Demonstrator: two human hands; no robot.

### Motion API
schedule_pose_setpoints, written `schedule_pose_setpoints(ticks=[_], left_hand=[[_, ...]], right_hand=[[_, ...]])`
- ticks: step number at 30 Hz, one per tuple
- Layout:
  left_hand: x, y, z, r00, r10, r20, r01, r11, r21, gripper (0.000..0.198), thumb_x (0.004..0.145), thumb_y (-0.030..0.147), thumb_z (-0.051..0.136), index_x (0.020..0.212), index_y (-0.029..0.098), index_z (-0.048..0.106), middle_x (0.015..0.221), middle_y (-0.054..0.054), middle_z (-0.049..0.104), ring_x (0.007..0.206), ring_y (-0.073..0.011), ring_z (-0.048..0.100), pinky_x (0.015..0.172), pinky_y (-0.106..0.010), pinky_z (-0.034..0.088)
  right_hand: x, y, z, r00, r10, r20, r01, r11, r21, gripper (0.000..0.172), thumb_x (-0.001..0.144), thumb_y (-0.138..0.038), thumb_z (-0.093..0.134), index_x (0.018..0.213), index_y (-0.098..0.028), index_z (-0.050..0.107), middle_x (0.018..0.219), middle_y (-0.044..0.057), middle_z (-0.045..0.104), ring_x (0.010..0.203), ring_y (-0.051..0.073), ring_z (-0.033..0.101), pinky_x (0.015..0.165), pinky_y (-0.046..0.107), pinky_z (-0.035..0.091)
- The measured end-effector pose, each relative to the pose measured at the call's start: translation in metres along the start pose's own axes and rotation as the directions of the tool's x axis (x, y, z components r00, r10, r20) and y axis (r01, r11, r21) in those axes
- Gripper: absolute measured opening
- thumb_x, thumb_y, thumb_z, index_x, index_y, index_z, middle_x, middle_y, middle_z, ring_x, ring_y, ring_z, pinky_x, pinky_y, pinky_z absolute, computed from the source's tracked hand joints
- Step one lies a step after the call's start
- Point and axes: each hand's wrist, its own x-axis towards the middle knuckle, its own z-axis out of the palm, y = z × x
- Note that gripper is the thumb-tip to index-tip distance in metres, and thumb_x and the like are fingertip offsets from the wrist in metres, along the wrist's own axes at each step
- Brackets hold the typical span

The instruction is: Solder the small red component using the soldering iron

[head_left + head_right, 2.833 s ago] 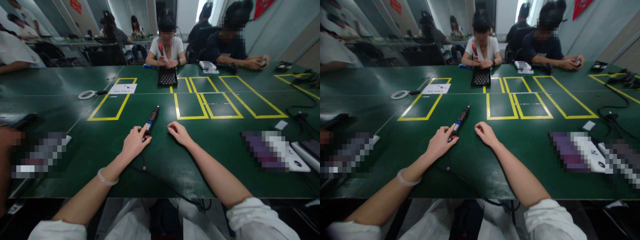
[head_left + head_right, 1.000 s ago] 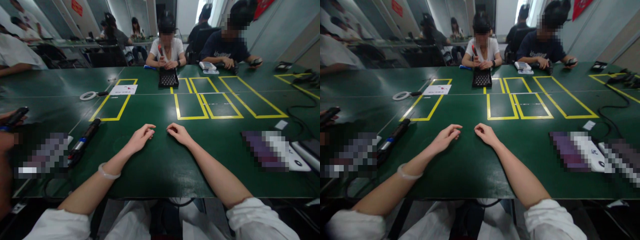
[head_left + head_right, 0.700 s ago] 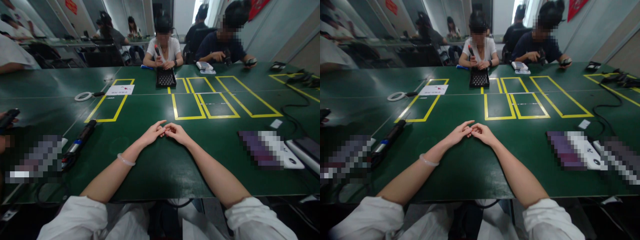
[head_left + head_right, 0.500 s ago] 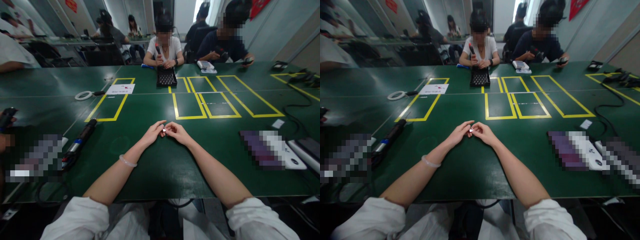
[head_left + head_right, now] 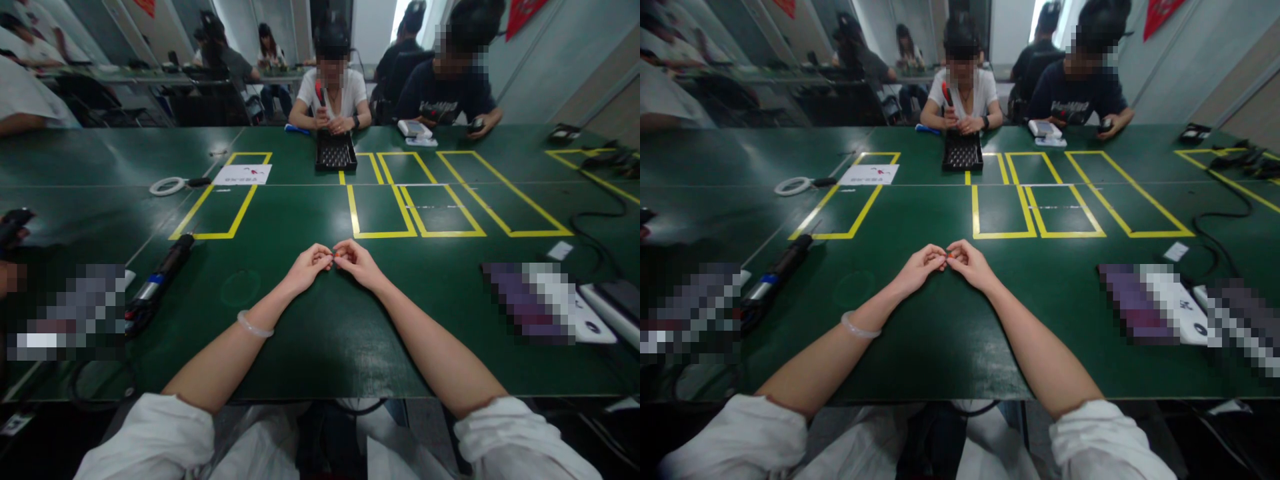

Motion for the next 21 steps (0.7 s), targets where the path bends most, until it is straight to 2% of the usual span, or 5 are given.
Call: schedule_pose_setpoints(ticks=[7,15,21], left_hand=[[-0.0022,0.0017,0.0023,0.999,0.037,0.002,-0.037,0.999,0.019,0.03,0.077,0.035,0.068,0.096,0.016,0.055,0.088,-0.003,0.061,0.077,-0.0126,0.059,0.074,-0.027,0.044],[-0.0008,0.0,0.0002,0.999,0.037,-0.022,-0.036,0.999,0.032,0.026,0.076,0.029,0.068,0.093,0.014,0.056,0.089,-0.003,0.06,0.077,-0.0122,0.057,0.075,-0.027,0.044],[-0.0002,-0.0008,0.0009,0.998,0.063,-0.021,-0.062,0.997,0.043,0.025,0.075,0.027,0.068,0.092,0.014,0.055,0.09,-0.002,0.059,0.078,-0.0106,0.056,0.076,-0.025,0.044]], right_hand=[[0.001,0.0024,-0.0023,1.0,0.011,-0.021,-0.011,0.999,-0.044,0.028,0.081,-0.043,0.065,0.091,-0.018,0.057,0.078,0.0,0.059,0.065,0.011,0.055,0.061,0.025,0.046],[0.0006,0.0051,-0.002,0.998,-0.026,-0.054,0.022,0.996,-0.082,0.032,0.077,-0.04,0.07,0.098,-0.019,0.057,0.086,0.001,0.062,0.064,0.01,0.052,0.059,0.024,0.044],[0.0016,0.0068,-0.0026,0.998,-0.015,-0.06,0.007,0.991,-0.132,0.029,0.077,-0.041,0.07,0.092,-0.018,0.061,0.074,0.0,0.059,0.06,0.011,0.05,0.055,0.024,0.04]])
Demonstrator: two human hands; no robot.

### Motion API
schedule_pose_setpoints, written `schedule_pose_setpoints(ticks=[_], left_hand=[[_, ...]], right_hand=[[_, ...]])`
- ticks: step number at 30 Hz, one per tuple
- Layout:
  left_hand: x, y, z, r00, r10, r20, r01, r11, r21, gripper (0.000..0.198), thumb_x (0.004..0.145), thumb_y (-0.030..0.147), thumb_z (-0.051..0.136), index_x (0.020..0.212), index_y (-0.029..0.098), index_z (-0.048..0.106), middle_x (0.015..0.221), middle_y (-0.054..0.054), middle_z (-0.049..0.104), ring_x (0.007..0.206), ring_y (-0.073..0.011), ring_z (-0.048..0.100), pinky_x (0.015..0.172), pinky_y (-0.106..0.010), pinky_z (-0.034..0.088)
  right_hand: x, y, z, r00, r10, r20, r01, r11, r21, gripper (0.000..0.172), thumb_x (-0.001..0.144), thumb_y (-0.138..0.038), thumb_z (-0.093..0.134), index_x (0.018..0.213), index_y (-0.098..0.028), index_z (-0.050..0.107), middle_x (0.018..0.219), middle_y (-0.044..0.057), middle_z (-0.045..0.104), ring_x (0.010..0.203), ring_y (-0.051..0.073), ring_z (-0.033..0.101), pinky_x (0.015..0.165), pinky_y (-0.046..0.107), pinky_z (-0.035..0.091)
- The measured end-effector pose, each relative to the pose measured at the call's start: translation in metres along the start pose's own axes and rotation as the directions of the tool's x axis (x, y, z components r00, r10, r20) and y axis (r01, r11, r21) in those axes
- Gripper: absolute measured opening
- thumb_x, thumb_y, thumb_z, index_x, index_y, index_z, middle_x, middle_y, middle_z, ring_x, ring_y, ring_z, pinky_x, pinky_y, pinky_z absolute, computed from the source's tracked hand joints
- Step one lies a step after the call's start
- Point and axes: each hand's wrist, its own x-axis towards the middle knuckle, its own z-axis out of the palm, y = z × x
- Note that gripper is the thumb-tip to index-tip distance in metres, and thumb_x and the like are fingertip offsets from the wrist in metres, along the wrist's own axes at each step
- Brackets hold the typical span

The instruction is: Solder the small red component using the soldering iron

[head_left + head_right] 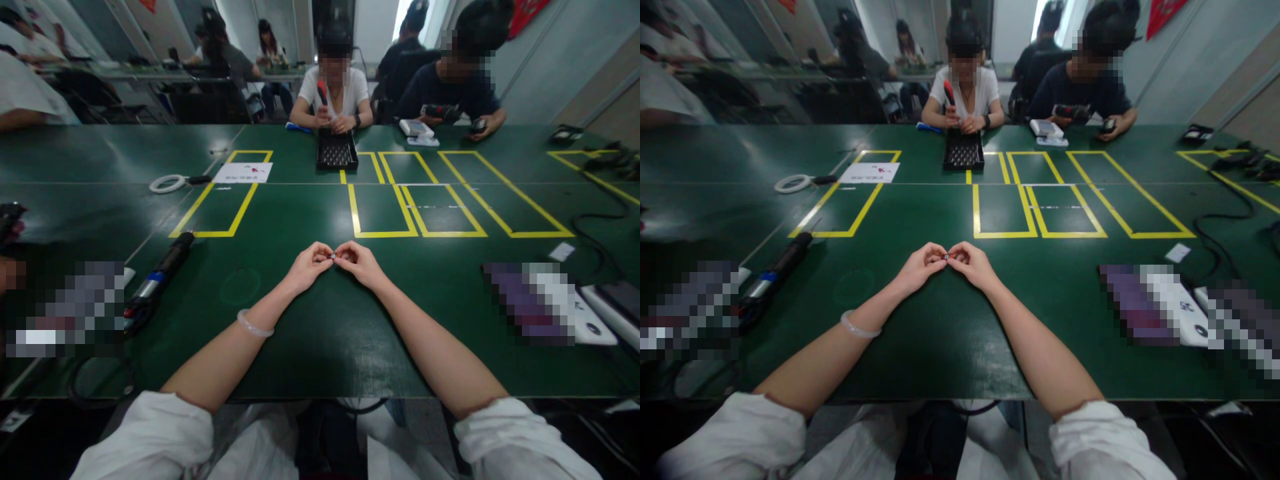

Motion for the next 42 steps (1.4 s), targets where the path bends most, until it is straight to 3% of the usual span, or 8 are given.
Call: schedule_pose_setpoints(ticks=[19,28,42], left_hand=[[-0.001,-0.0001,0.0005,0.999,0.006,-0.048,-0.003,0.999,0.054,0.023,0.077,0.03,0.067,0.09,0.016,0.054,0.088,-0.001,0.058,0.078,-0.0117,0.057,0.075,-0.025,0.043],[-0.0007,0.0028,0.0013,0.995,-0.049,-0.085,0.056,0.995,0.077,0.015,0.075,0.027,0.062,0.082,0.016,0.054,0.071,0.003,0.055,0.066,-0.0108,0.053,0.066,-0.024,0.04],[-0.0004,0.0004,0.0011,0.988,-0.099,-0.115,0.094,0.994,-0.05,0.018,0.082,0.033,0.056,0.082,0.015,0.057,0.077,-0.001,0.062,0.072,-0.0119,0.061,0.07,-0.026,0.05]], right_hand=[[-0.0032,-0.0085,0.0017,0.996,-0.076,0.048,0.081,0.99,-0.117,0.018,0.079,-0.025,0.061,0.095,-0.018,0.057,0.079,0.0,0.059,0.063,0.011,0.051,0.057,0.024,0.041],[-0.0043,-0.0062,0.0035,0.983,-0.157,0.095,0.176,0.95,-0.258,0.013,0.082,-0.019,0.06,0.095,-0.019,0.058,0.082,0.0,0.059,0.067,0.011,0.055,0.062,0.024,0.043],[-0.005,-0.0072,0.0032,0.98,-0.171,0.102,0.192,0.945,-0.263,0.015,0.082,-0.017,0.059,0.096,-0.019,0.059,0.085,0.001,0.061,0.07,0.012,0.056,0.063,0.024,0.044]])
